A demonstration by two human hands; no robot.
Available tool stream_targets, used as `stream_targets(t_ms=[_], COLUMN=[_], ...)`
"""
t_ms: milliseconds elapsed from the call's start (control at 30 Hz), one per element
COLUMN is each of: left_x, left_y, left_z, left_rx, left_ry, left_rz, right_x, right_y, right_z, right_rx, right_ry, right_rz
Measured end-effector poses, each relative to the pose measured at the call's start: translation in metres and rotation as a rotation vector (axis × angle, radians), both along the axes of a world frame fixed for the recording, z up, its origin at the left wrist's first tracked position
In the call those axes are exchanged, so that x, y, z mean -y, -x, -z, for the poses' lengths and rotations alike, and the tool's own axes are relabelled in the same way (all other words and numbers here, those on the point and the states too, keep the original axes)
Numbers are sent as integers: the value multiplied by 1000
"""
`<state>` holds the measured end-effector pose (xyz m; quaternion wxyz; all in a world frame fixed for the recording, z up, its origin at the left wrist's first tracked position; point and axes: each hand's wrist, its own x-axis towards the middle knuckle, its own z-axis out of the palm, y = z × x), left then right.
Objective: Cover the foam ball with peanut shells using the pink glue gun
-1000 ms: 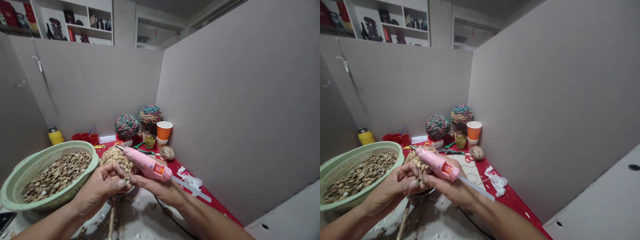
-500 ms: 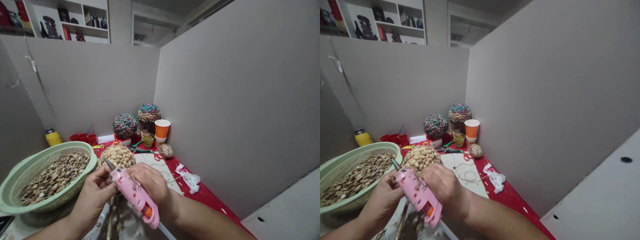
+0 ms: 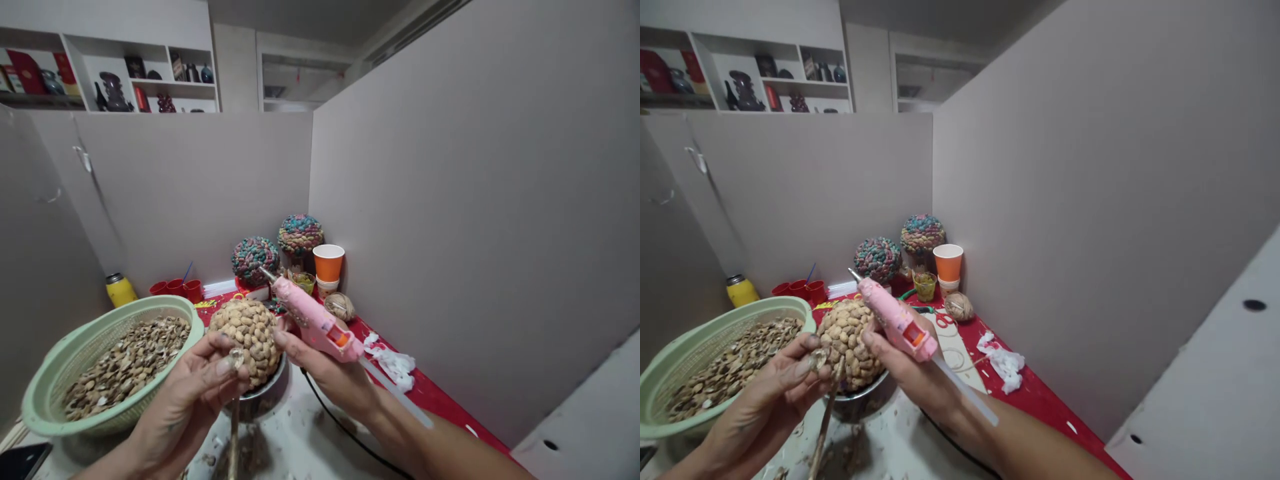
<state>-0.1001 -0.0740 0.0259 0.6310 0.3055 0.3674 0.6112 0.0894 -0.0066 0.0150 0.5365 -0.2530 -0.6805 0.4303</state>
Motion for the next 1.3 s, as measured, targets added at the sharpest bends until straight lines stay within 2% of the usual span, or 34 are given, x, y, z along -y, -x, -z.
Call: stream_targets(t_ms=[233, 433, 533, 700, 833, 1033, 1167, 1300], left_x=[-12, -22, -25, -24, -21, -17, -17, -17], left_y=[8, 13, 14, 12, 12, 15, 18, 20], left_z=[-7, -4, -4, -5, -6, -7, -8, -9], left_rx=[-5, 7, 5, 11, 23, 59, 48, 24], left_ry=[-43, -67, -74, -66, -67, -99, -145, -230], left_rz=[-36, -13, -4, 1, 17, 63, 88, 111], right_x=[-13, -17, -19, -19, -12, 1, 6, 9], right_y=[-24, -39, -43, -41, -36, -33, -29, -23], right_z=[-9, -25, -28, -23, -20, -28, -28, -24], right_rx=[28, 96, 120, 127, 210, 345, 408, 466], right_ry=[16, -58, -145, -155, -183, -274, -378, -509], right_rz=[-136, -82, -103, -79, -124, -110, -144, -108])
